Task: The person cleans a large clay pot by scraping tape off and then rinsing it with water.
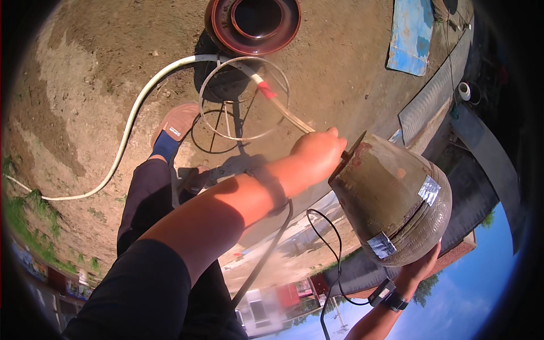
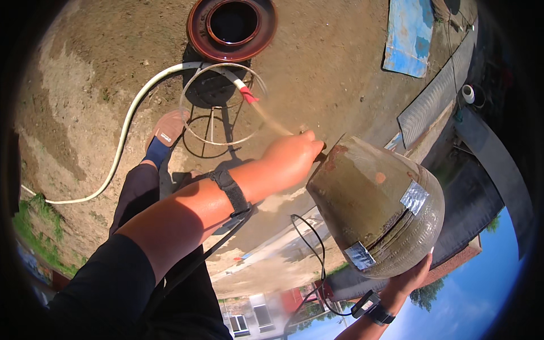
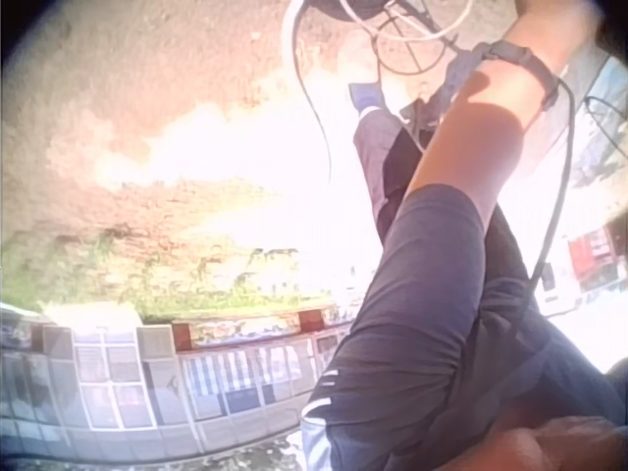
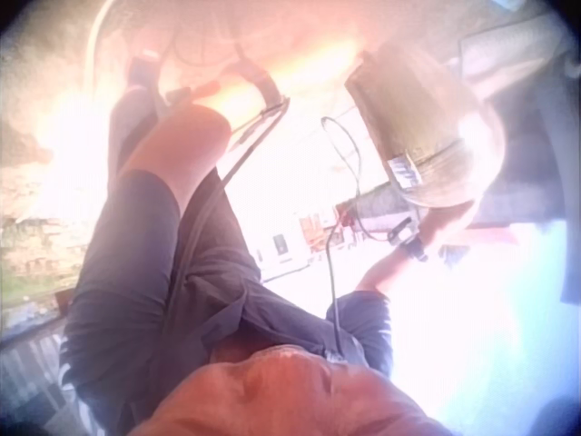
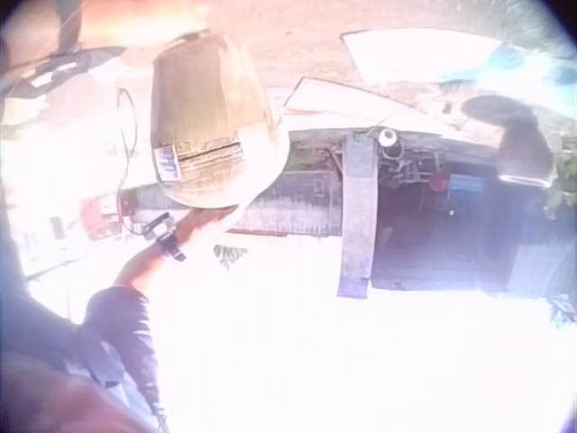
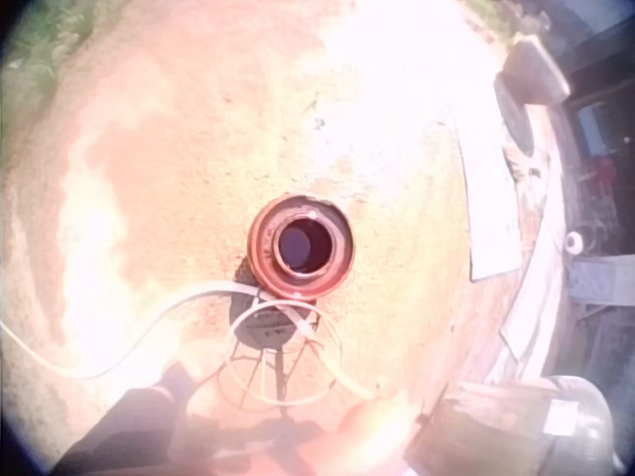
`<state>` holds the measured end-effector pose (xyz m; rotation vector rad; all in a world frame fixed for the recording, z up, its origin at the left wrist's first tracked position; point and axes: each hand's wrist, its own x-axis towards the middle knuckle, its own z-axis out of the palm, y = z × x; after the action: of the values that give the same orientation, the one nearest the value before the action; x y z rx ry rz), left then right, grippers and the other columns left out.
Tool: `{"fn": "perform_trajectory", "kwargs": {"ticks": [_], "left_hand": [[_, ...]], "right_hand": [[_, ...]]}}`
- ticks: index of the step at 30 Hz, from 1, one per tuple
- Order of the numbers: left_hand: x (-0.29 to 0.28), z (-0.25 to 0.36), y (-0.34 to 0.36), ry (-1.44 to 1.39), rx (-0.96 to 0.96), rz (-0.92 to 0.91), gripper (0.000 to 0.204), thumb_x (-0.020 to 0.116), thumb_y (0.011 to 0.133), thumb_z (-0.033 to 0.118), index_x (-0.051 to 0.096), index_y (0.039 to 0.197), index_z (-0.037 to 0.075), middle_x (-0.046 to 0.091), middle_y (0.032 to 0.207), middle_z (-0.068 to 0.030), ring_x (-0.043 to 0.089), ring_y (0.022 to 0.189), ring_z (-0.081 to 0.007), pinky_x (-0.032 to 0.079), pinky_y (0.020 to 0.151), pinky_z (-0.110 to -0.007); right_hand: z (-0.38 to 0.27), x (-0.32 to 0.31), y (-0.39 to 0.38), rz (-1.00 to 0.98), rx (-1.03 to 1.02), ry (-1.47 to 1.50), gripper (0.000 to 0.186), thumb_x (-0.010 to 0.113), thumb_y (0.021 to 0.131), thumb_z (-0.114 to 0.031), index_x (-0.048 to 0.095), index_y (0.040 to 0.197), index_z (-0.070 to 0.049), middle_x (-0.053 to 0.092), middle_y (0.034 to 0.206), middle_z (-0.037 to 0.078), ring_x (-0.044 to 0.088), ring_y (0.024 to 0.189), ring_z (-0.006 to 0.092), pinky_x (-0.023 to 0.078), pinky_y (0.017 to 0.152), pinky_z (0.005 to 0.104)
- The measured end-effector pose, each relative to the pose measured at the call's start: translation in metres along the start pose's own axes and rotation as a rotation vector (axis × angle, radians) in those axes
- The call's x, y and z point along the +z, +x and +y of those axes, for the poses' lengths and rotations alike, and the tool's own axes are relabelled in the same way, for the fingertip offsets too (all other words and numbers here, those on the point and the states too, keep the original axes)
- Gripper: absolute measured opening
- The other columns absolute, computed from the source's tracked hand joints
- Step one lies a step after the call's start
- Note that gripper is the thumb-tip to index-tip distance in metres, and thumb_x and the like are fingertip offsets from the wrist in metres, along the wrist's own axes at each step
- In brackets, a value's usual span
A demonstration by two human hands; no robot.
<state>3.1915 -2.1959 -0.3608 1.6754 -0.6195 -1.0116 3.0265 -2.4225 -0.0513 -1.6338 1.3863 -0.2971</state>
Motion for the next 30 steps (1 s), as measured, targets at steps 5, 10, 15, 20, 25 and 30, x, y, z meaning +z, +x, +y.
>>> {"fn": "perform_trajectory", "kwargs": {"ticks": [5,10,15,20,25,30], "left_hand": [[-0.023,-0.015,-0.020,-0.090,0.009,0.226,0.028,0.057,0.087,0.000,0.063,0.114,0.005,0.065,0.107,-0.0167,0.067,0.091,-0.0398,0.055,0.078,-0.048],[-0.101,-0.062,-0.051,0.064,-0.122,0.429,0.018,0.057,0.095,0.012,0.064,0.110,0.006,0.069,0.108,-0.0168,0.067,0.095,-0.0392,0.053,0.081,-0.048],[-0.175,-0.125,-0.087,0.215,-0.397,0.411,0.017,0.059,0.095,0.015,0.065,0.106,0.004,0.070,0.099,-0.0190,0.068,0.092,-0.0392,0.054,0.081,-0.046],[-0.204,-0.162,-0.111,0.202,-0.571,0.296,0.019,0.062,0.094,0.016,0.066,0.107,0.003,0.070,0.092,-0.0207,0.069,0.086,-0.0363,0.054,0.078,-0.043],[-0.210,-0.188,-0.105,0.102,-0.632,0.192,0.022,0.064,0.093,0.015,0.065,0.109,0.000,0.072,0.098,-0.0170,0.069,0.090,-0.0326,0.053,0.081,-0.040],[-0.216,-0.210,-0.094,0.068,-0.603,0.214,0.026,0.066,0.093,0.016,0.066,0.113,0.000,0.072,0.100,-0.0182,0.069,0.092,-0.0321,0.053,0.083,-0.040]], "right_hand": [[-0.001,0.056,-0.015,-0.019,-0.023,0.024,0.047,0.045,0.107,-0.034,0.055,0.133,0.004,0.063,0.129,0.015,0.063,0.113,0.0229,0.049,0.099,0.0365],[0.003,0.096,-0.033,0.024,-0.093,-0.115,0.040,0.053,0.105,-0.032,0.062,0.119,0.005,0.067,0.112,0.010,0.062,0.098,0.0162,0.048,0.088,0.0296],[0.003,0.137,-0.058,0.006,-0.099,-0.125,0.039,0.053,0.106,-0.032,0.062,0.116,0.005,0.067,0.109,0.009,0.061,0.096,0.0141,0.046,0.086,0.0289],[0.014,0.174,-0.077,-0.096,-0.061,-0.088,0.027,0.052,0.107,-0.021,0.062,0.107,0.004,0.062,0.091,0.001,0.051,0.080,0.0068,0.038,0.071,0.0226],[0.025,0.205,-0.097,-0.144,-0.115,-0.254,0.025,0.057,0.103,-0.021,0.061,0.100,0.003,0.054,0.077,-0.003,0.042,0.067,0.0053,0.031,0.060,0.0230],[0.027,0.218,-0.107,-0.229,-0.159,-0.443,0.028,0.060,0.100,-0.021,0.063,0.102,0.007,0.061,0.082,0.004,0.051,0.074,0.0115,0.040,0.066,0.0278]]}}
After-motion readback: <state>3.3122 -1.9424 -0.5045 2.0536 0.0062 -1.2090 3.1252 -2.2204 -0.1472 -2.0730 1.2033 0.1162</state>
